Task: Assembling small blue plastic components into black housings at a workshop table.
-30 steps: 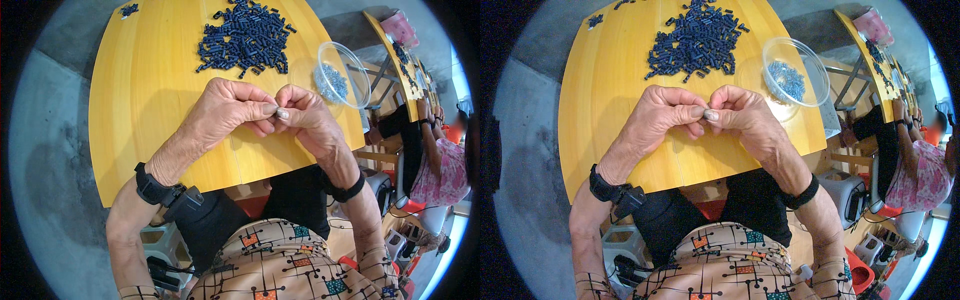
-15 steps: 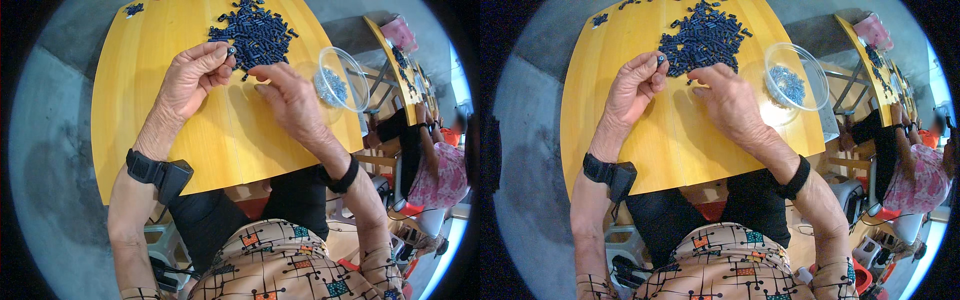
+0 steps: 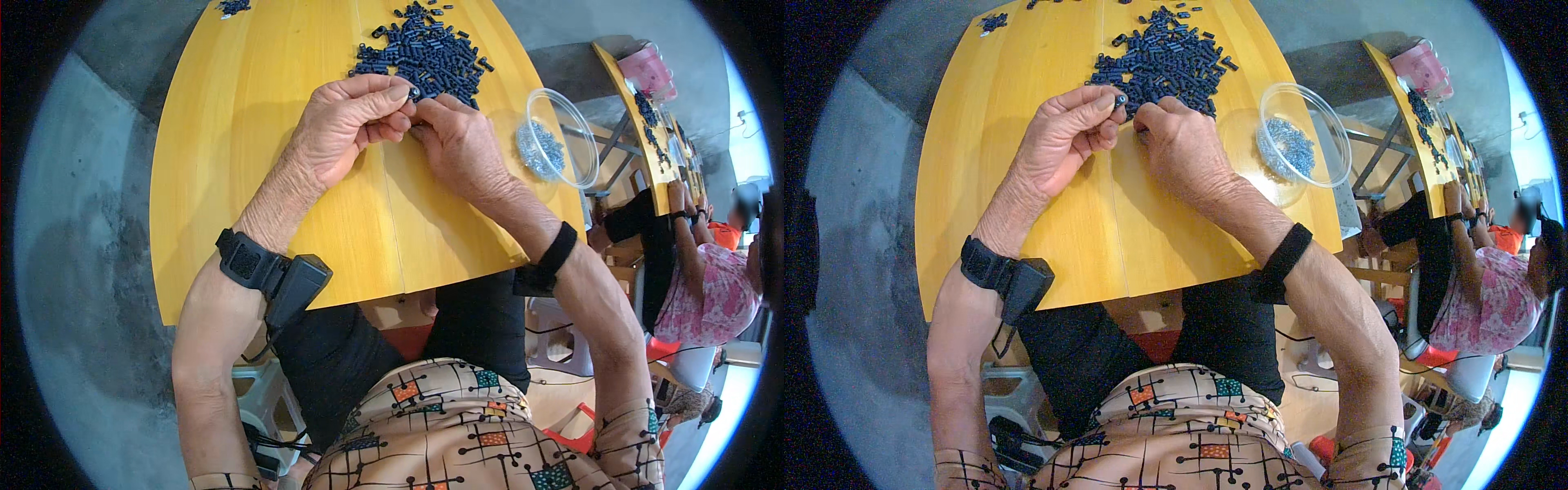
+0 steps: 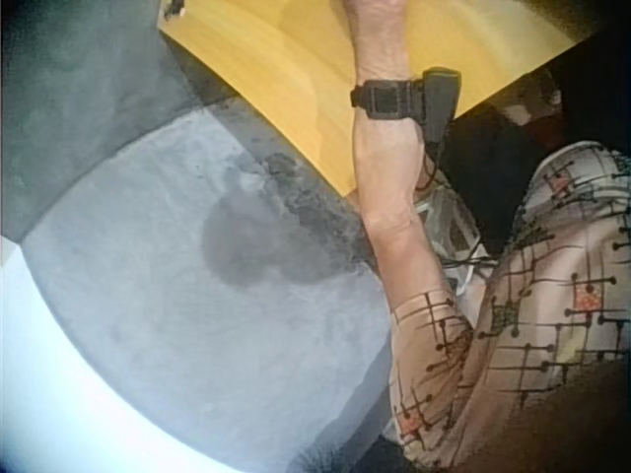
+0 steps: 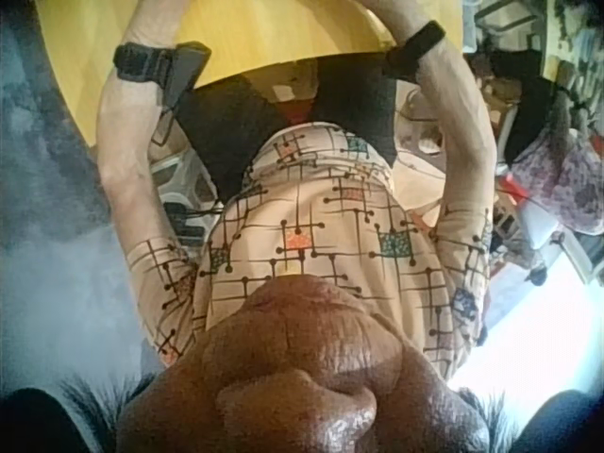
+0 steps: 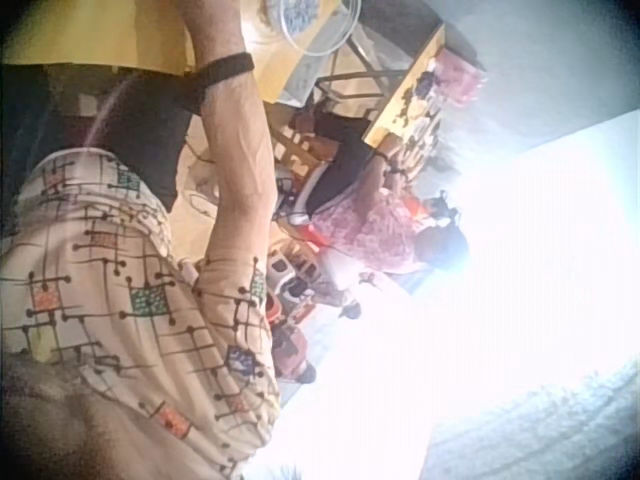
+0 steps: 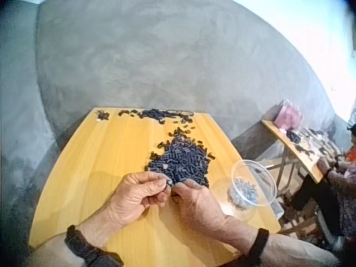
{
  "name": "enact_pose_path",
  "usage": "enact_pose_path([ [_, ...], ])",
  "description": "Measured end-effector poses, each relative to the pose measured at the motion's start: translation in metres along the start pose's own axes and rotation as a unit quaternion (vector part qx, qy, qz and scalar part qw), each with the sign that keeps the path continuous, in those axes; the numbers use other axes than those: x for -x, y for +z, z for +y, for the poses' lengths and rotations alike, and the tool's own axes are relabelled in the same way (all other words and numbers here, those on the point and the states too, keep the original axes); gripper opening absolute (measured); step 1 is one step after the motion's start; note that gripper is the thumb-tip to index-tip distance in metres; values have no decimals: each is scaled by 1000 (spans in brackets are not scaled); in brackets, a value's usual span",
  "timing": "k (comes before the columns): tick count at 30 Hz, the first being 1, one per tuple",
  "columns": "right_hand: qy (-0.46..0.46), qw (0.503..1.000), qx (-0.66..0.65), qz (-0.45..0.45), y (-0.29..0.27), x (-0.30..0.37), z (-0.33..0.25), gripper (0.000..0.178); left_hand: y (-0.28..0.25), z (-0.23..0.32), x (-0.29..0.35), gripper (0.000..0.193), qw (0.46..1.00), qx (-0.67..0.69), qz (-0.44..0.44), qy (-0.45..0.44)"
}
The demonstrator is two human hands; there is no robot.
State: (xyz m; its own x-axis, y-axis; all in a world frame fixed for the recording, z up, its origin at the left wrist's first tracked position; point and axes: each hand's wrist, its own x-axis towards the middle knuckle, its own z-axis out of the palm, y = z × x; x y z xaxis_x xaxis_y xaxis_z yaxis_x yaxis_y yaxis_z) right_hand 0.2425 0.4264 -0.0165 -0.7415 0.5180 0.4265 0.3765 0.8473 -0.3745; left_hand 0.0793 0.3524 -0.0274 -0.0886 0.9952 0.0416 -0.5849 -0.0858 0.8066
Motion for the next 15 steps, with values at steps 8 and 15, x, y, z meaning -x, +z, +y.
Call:
enact_pose_path([
  [8, 90, 987, -130, -11, -19, 28, -12, 5, 12, -2, 5, 16, 999, -32, -1, -19],
  [15, 333, 768, -546, 17, -58, 39, -39, 13, 25, -3, 11, 16, 997, -48, 3, -55],
])
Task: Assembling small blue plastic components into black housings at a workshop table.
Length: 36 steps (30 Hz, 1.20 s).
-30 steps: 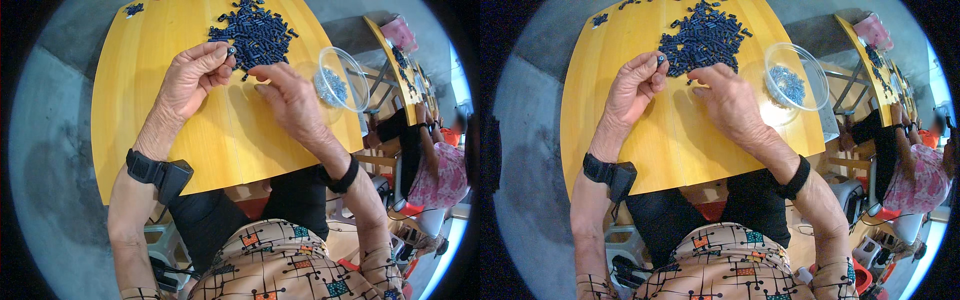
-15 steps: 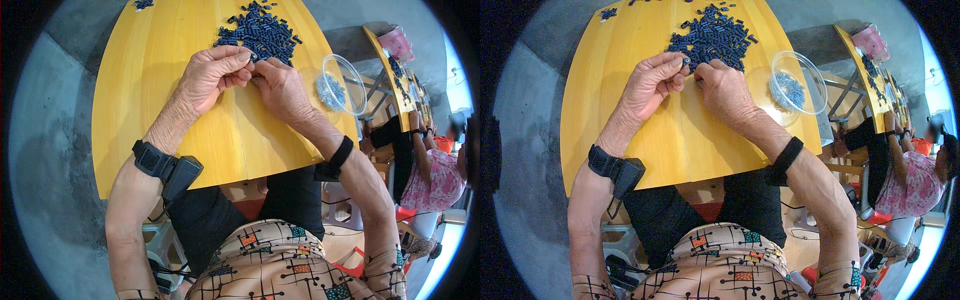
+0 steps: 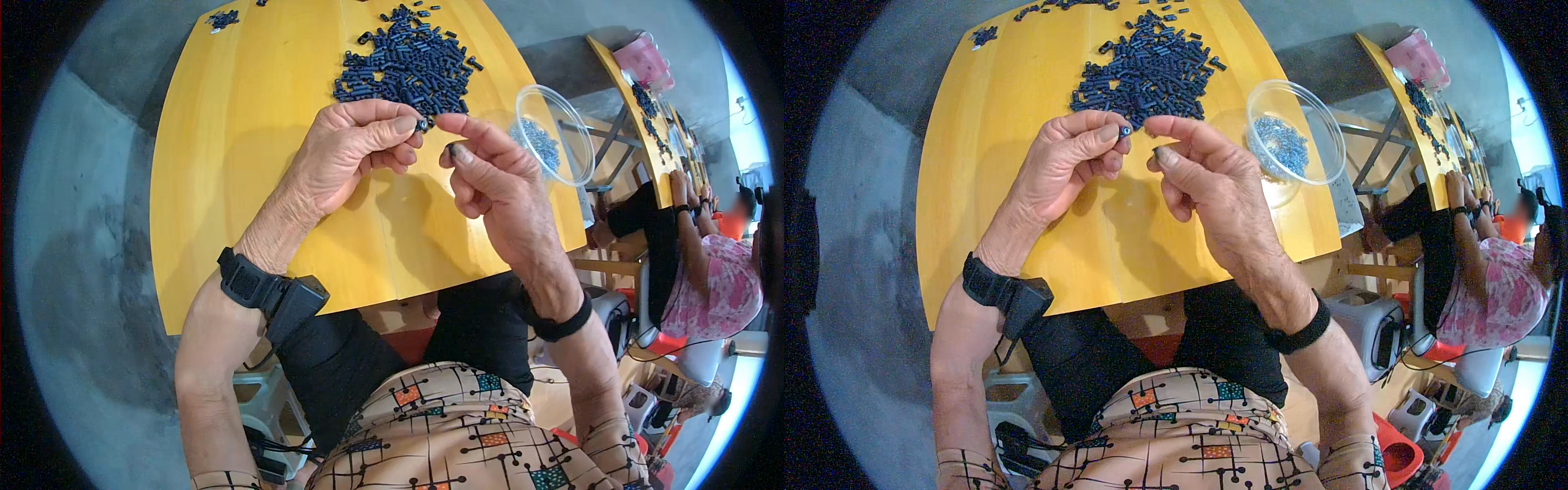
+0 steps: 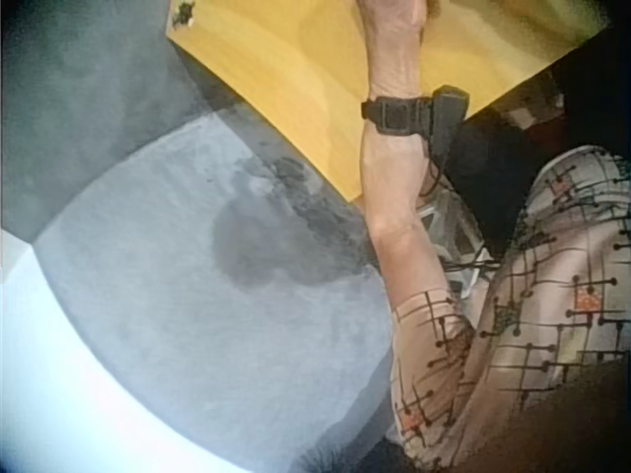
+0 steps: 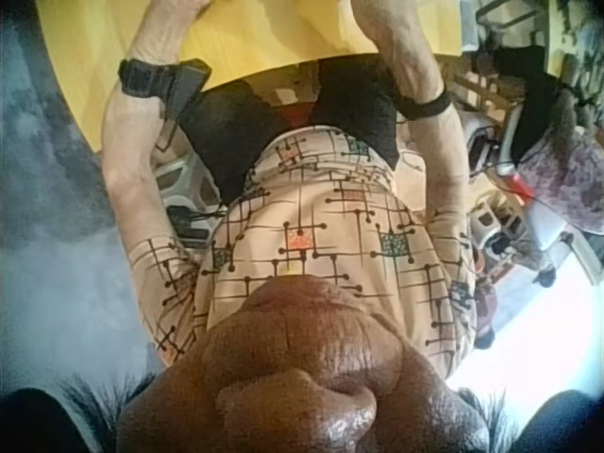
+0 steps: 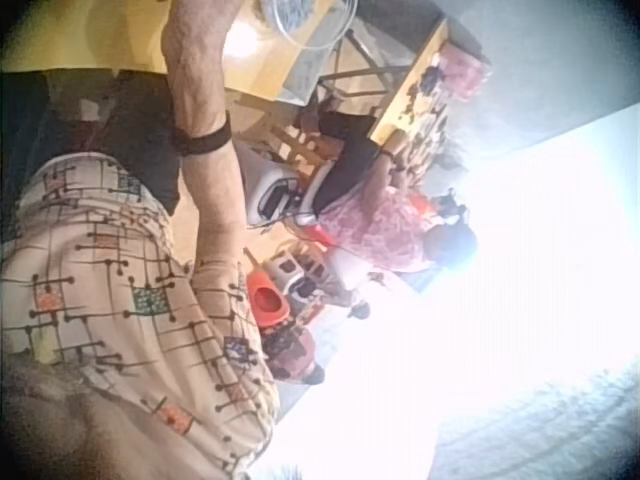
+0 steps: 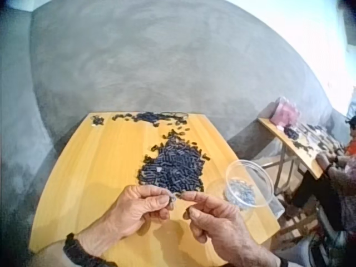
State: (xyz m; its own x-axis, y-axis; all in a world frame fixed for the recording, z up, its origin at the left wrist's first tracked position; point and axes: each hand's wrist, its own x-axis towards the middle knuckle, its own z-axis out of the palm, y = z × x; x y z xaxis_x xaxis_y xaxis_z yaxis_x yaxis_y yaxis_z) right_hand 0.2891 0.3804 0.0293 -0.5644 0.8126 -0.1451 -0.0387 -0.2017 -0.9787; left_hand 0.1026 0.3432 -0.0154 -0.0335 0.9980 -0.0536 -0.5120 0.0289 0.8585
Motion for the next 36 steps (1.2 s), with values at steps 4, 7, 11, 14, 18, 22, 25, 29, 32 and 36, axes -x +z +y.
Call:
enact_pose_path([
  [4, -9, 993, -116, 10, 0, -1, 3, 19, 2, -2, 0, 17, 1000, 3, -19, 6],
  [7, -20, 984, -177, 21, 4, -4, 5, 17, 4, -2, 2, 17, 1000, -4, -17, 3],
  [11, -17, 956, -288, -57, -6, -13, 23, 17, 9, -1, 5, 17, 1000, -27, 0, 1],
  [14, 2, 954, -300, -28, -1, -13, 26, 17, 11, 0, 5, 16, 999, -33, 3, -5],
  [18, -3, 955, -294, -38, -1, -15, 30, 17, 11, -1, 6, 16, 999, -39, 7, -4],
  [22, -2, 956, -292, -26, -2, -15, 31, 18, 11, -1, 6, 16, 999, -52, 4, 2],
  [25, -2, 959, -283, -20, -3, -16, 32, 17, 11, -1, 6, 16, 998, -56, 8, 0],
  [29, -11, 965, -262, -21, -3, -15, 32, 17, 12, -1, 6, 16, 997, -70, 8, 5],
  [32, -20, 970, -243, -9, -2, -15, 33, 17, 12, -1, 7, 16, 996, -82, 10, 13],
  [36, -35, 974, -223, 7, -2, -14, 33, 17, 14, 0, 7, 17, 996, -88, 15, 9],
])
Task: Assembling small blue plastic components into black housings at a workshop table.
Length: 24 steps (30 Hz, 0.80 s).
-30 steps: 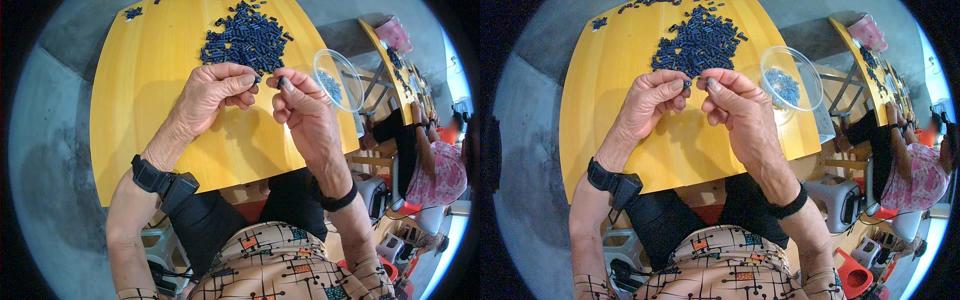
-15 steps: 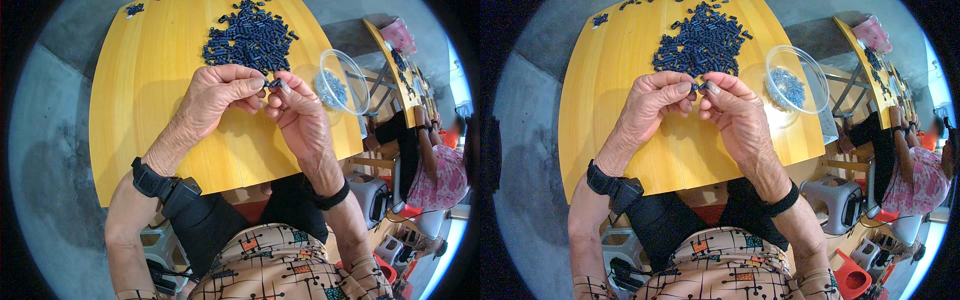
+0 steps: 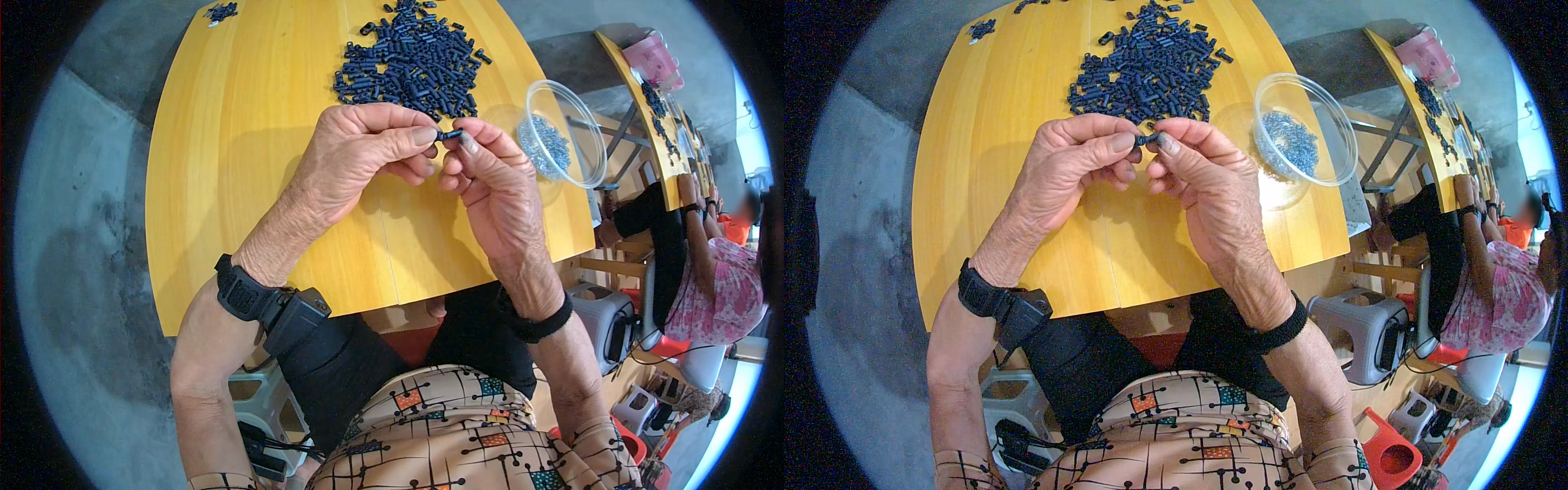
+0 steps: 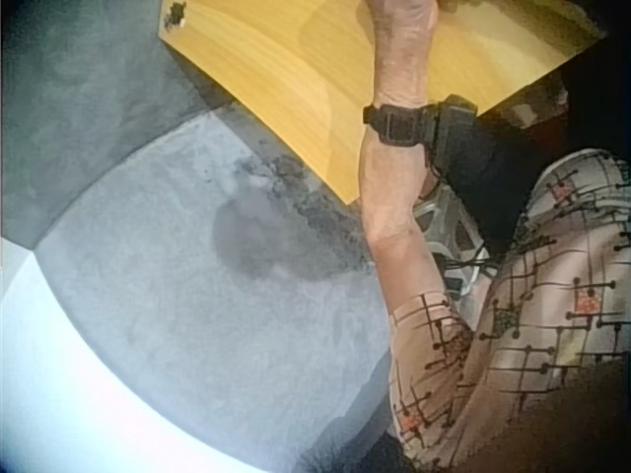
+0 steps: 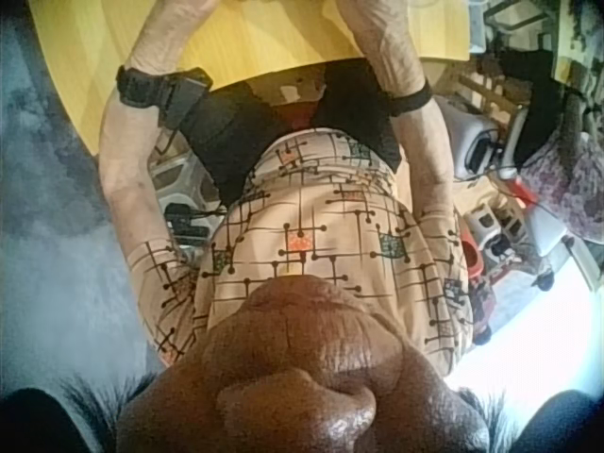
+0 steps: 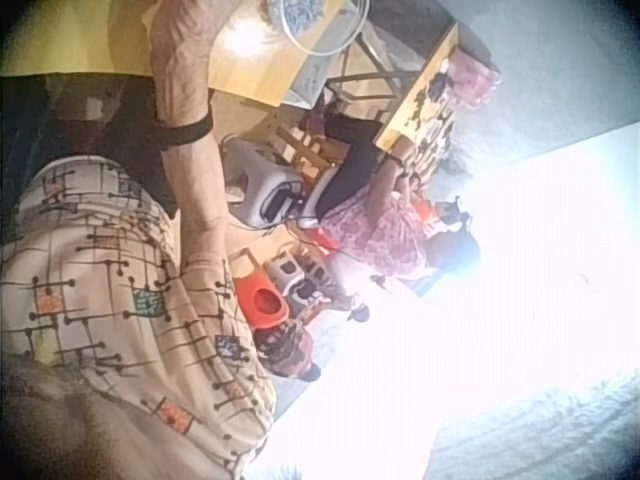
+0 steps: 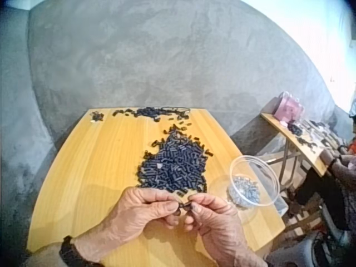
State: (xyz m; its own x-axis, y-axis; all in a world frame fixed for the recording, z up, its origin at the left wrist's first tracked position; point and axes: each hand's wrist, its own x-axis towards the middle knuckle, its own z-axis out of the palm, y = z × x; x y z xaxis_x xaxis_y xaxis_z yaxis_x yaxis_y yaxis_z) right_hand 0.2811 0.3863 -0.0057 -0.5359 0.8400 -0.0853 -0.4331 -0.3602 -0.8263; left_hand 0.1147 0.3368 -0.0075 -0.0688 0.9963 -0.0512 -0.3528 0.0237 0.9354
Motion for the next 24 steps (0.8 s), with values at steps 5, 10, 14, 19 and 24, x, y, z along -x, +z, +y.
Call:
enact_pose_path([
  [5, -15, 1000, 22, 6, 1, 1, 1, 17, -1, -1, 0, 17, 1000, 5, -7, -2],
  [10, -111, 969, 214, 49, 7, 2, -2, 15, -1, -2, 0, 18, 1000, 1, -5, 6],
  [14, -159, 944, 285, 42, 8, 2, -4, 14, -1, -2, 0, 18, 1000, -5, -4, 10],
  [19, -164, 938, 304, 25, 8, 1, -6, 12, 0, -2, 0, 18, 1000, -11, 0, 4],
  [24, -154, 934, 320, 25, 10, 3, -9, 13, 0, -3, 0, 18, 1000, -19, -2, -2],
])
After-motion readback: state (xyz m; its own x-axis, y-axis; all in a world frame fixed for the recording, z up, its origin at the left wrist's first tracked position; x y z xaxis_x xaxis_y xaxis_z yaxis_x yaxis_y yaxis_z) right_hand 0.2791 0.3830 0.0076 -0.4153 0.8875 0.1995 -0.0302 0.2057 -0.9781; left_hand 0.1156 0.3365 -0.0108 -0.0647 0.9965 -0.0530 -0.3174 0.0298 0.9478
